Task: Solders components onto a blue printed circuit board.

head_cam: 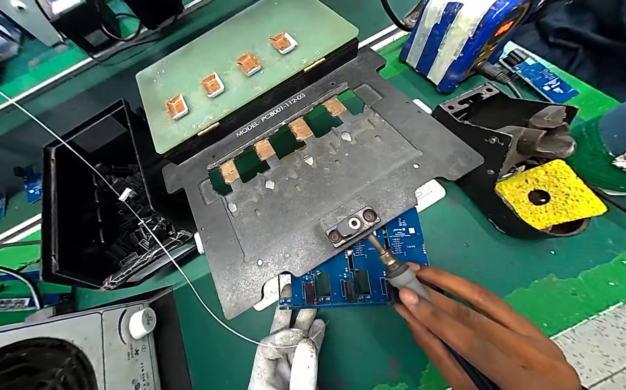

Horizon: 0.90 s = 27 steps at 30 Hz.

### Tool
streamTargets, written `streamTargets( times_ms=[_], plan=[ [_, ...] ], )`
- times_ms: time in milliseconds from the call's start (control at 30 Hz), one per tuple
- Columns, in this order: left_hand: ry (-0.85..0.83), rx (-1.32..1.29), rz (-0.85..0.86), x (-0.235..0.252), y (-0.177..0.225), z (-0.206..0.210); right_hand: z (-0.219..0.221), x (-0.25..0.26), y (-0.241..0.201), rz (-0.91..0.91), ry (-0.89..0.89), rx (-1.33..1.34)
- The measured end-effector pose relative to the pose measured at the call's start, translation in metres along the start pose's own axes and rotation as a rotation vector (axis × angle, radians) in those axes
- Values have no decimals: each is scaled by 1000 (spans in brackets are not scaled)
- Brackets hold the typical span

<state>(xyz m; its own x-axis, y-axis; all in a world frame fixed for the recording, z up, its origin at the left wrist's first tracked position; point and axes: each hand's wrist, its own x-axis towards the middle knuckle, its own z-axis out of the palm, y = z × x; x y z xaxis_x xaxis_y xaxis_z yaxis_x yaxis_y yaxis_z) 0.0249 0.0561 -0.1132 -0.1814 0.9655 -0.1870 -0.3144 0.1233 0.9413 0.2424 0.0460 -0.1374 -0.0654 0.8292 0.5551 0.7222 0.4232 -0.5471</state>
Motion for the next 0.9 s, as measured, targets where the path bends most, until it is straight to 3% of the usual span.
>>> streamTargets(
  times_ms=[400,900],
  plan=[
    [113,101,24,15,3,9,1,8,9,-29,-2,-34],
    [79,158,39,18,5,8,-2,13,12,23,33,20]
  ],
)
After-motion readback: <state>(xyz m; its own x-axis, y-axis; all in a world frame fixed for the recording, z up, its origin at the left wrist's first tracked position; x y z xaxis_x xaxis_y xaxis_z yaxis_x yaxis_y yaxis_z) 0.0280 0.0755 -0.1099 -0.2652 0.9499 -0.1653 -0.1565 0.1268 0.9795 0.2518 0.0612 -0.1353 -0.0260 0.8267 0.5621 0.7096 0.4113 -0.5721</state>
